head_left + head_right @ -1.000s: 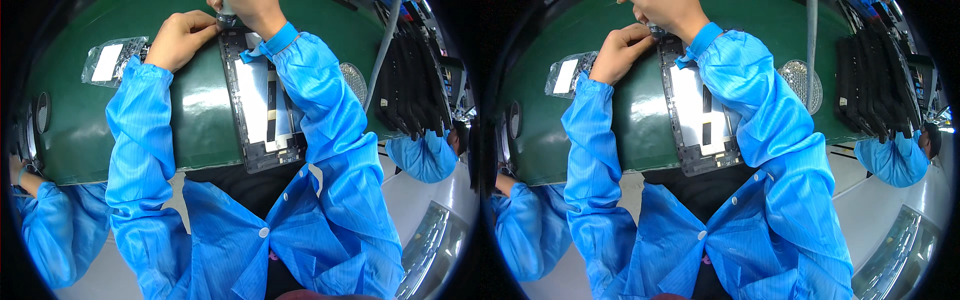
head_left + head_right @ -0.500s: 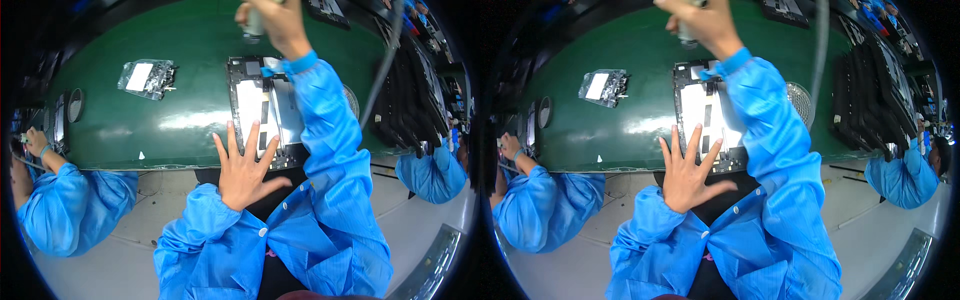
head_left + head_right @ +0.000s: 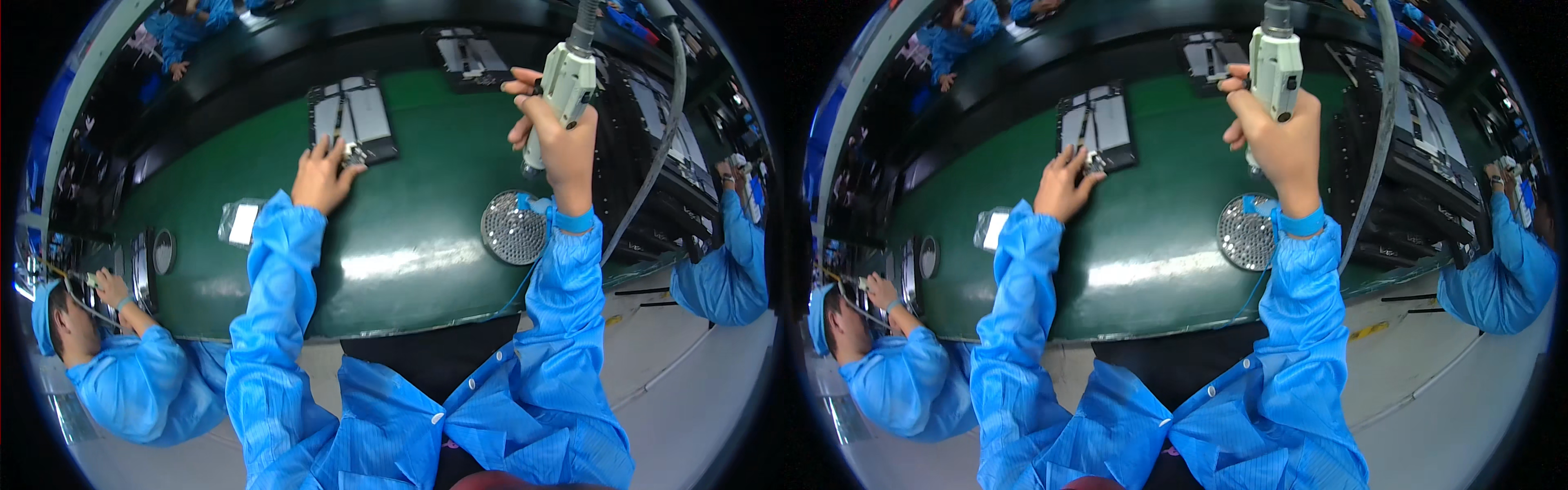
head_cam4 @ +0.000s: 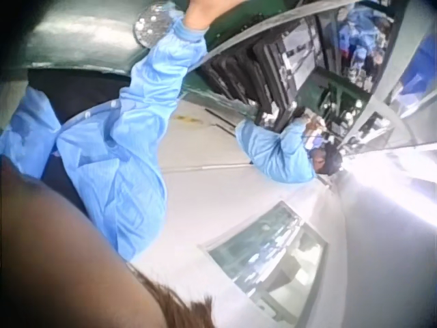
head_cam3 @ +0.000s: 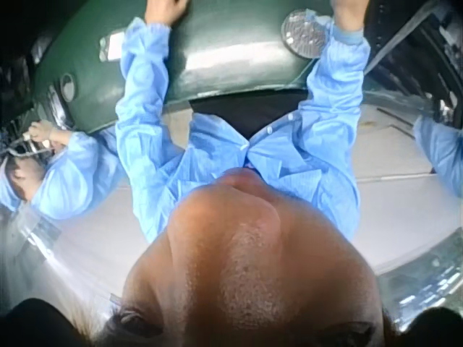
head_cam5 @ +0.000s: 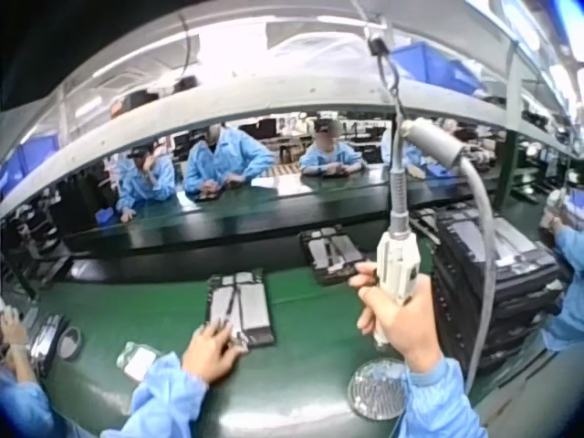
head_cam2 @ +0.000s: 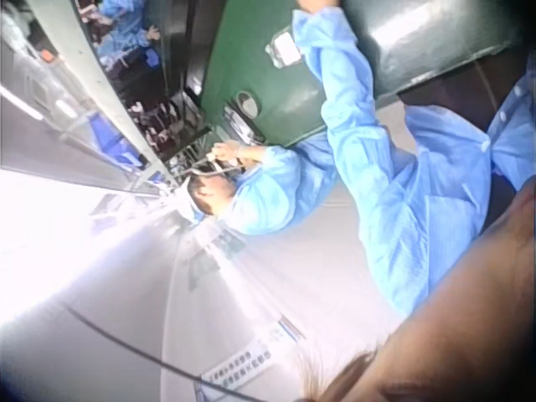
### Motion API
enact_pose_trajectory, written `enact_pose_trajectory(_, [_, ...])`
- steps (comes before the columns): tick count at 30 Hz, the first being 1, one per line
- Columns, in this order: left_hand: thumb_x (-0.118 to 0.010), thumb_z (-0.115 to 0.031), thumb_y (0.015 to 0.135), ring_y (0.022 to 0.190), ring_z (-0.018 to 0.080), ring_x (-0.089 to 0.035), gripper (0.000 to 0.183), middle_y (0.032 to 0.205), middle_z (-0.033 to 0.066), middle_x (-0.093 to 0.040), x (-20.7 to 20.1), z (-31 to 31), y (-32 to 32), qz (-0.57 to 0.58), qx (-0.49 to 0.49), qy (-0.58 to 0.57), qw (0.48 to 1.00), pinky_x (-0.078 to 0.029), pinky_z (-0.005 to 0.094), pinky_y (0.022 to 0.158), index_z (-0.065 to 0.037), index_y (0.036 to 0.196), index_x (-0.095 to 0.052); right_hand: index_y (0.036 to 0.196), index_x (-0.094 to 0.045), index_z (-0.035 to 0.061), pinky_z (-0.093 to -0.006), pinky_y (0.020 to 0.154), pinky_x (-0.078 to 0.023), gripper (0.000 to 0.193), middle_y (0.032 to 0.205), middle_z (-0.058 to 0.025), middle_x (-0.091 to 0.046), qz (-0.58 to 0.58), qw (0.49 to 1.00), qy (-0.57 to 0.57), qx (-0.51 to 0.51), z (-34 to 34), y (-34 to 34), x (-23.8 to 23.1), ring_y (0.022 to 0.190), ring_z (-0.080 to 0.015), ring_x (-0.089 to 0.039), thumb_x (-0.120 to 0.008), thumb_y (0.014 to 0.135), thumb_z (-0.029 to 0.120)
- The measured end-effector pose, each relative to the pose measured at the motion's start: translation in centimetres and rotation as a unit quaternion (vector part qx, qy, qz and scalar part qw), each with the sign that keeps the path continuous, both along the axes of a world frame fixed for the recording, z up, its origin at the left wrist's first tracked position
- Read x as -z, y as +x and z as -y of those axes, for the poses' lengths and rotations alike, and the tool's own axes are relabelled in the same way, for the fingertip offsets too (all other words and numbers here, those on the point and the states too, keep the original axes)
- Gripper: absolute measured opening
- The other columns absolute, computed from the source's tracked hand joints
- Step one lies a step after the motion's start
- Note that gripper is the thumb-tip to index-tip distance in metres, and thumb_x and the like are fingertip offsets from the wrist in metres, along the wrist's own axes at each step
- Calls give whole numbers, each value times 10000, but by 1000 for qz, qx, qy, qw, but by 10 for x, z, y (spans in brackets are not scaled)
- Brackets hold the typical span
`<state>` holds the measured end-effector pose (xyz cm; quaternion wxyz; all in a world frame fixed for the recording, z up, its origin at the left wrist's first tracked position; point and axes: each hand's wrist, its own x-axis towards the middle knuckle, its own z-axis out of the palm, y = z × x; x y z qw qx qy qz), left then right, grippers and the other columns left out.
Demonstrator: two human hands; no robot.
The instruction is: Assembling tablet components using an electric screwdriver on an industrial assembly line.
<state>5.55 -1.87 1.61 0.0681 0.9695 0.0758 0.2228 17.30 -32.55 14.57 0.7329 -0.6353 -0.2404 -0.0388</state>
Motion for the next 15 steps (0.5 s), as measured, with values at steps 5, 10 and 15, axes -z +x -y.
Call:
enact_pose_trajectory(5, [-702,-394,892,1309,393,-488,553,1433,231,-491,15,-108,87,-77,-14,-48,996,-398,420,1103,-71,1331,-608,1065,-678,-44,-250,459,-463,261,870,-66,-706,-48,999,-5,17,6,4,9,517,-97,-592,-639,828,59])
enact_pose_trajectory(10, [-693,-537,837,1153,460,-542,561,1249,209,-589,12,-90,152,85,-90,51,991,-438,528,1004,-149,1240,-652,1056,-671,-55,-251,488,-483,265,842,-65,-691,-49,998,-4,31,15,13,18,551,-92,-590,-630,812,39])
enact_pose_trajectory(15, [-595,-860,690,1307,423,-499,1250,1410,349,-462,-12,43,287,-216,-137,-412,874,-406,442,1086,182,1358,-423,1071,-663,-59,-235,465,-456,241,880,-76,-702,-50,997,9,63,23,23,28,522,-83,-581,-614,846,12])
